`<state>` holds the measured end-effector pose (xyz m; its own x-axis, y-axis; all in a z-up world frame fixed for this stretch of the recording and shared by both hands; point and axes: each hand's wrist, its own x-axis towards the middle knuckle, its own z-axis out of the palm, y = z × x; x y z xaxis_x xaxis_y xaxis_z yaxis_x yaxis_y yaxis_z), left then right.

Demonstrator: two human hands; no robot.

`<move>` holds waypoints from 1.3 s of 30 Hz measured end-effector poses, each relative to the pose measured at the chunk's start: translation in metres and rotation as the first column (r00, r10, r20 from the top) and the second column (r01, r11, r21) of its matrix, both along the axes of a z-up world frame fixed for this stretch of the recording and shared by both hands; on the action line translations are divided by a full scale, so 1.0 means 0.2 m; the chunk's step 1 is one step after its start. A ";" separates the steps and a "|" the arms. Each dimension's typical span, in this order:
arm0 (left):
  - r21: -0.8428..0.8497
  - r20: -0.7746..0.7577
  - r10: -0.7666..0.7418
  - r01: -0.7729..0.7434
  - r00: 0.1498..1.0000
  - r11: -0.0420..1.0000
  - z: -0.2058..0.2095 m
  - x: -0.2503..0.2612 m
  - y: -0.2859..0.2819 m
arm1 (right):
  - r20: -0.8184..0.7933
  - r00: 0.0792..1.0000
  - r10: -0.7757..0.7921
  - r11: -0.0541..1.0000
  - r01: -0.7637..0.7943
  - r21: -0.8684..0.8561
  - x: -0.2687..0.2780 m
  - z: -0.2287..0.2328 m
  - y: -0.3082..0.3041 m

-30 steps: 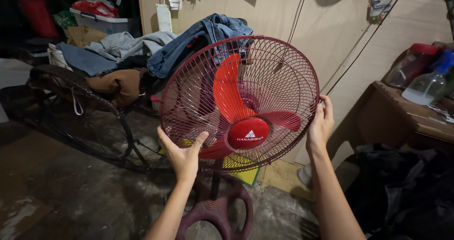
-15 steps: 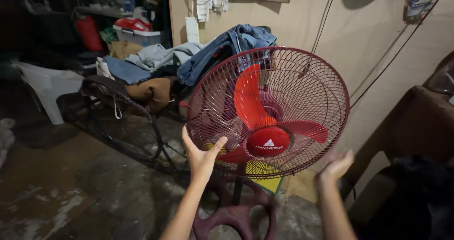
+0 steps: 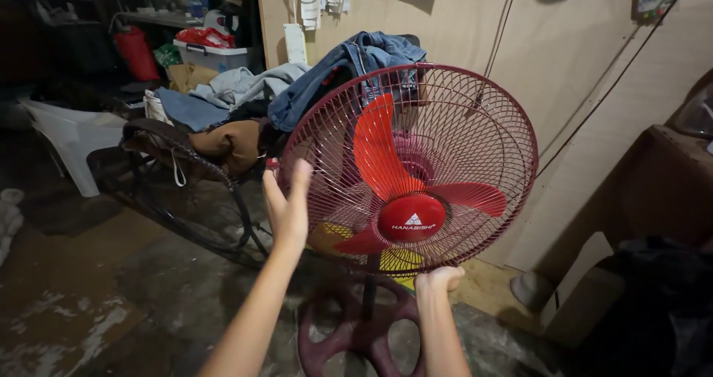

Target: The person assembles a red electric fan by hand. They attach the front grille, insert the fan blade onto the motor shaft, secure it with a nut, and then attach the rear grille, completing the assembly.

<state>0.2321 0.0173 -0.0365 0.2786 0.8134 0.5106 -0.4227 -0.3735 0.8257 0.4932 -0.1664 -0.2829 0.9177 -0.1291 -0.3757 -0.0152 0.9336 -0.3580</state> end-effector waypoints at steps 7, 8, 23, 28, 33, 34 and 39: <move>-0.484 0.256 0.014 0.116 0.967 0.868 0.09 0.16 0.09 | -0.070 0.996 -0.056 0.997 0.052 -0.062 -0.01 0.07 0.03; -0.494 0.243 0.050 0.079 0.969 0.866 0.08 0.17 0.10 | -0.083 0.995 -0.059 0.998 0.055 -0.044 -0.01 0.09 0.03; -0.175 0.365 -0.316 0.398 0.876 0.900 -0.01 0.15 0.26 | 0.115 0.992 -0.054 0.996 0.062 -0.069 -0.14 0.19 0.01; -0.101 0.257 -0.444 0.480 0.858 0.871 0.01 0.12 0.30 | 0.115 0.990 -0.081 0.996 0.076 0.043 -0.10 0.17 0.01; -0.077 0.259 -0.510 0.544 0.820 0.836 -0.01 0.10 0.32 | 0.121 0.992 -0.043 0.996 0.051 -0.067 -0.07 0.08 0.02; -0.090 0.262 -0.505 0.542 0.822 0.835 -0.01 0.10 0.32 | 0.130 0.991 -0.040 0.996 0.050 -0.069 -0.06 0.07 0.02; -0.099 0.242 -0.422 0.455 0.874 0.885 -0.04 0.11 0.27 | 0.147 0.983 -0.113 0.991 0.123 -0.054 -0.06 0.11 0.01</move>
